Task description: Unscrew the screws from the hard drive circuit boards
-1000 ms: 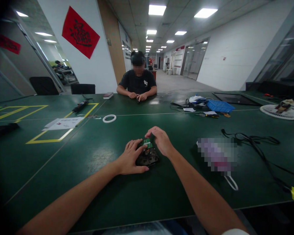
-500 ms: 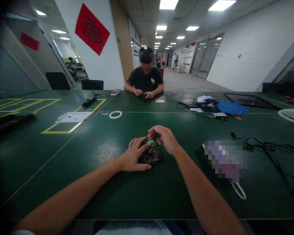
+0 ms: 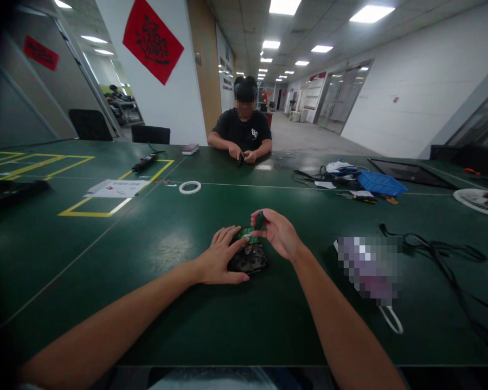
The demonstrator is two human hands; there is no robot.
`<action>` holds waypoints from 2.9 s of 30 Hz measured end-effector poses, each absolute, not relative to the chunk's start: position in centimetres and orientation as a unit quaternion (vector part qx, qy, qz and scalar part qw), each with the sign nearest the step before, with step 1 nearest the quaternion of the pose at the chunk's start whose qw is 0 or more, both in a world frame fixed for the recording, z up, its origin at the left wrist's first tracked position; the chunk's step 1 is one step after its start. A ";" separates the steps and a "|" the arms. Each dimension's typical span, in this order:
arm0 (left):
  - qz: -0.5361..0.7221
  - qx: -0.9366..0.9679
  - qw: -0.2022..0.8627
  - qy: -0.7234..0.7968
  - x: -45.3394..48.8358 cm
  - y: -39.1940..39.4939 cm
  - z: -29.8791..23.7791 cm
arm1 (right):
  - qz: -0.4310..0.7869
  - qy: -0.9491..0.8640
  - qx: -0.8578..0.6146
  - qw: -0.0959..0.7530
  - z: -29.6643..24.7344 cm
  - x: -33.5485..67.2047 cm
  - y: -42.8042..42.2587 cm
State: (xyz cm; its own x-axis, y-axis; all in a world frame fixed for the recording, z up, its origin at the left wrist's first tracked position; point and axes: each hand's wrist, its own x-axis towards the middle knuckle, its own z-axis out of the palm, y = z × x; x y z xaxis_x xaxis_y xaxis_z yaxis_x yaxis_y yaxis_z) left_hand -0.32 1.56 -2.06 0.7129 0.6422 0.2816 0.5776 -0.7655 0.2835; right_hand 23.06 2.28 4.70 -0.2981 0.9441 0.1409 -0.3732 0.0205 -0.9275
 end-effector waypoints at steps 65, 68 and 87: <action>0.176 0.934 0.118 0.289 -1.3 3.1 -2.0 | 0.645 -0.500 -0.346 0.463 5.8 22.6 0.8; 0.174 0.935 0.117 0.287 -1.3 3.0 -2.0 | 0.662 -0.480 -0.322 0.477 5.4 22.4 0.9; 0.170 0.934 0.114 0.292 -1.3 3.1 -2.2 | 0.619 -0.510 -0.369 0.470 5.8 22.8 0.9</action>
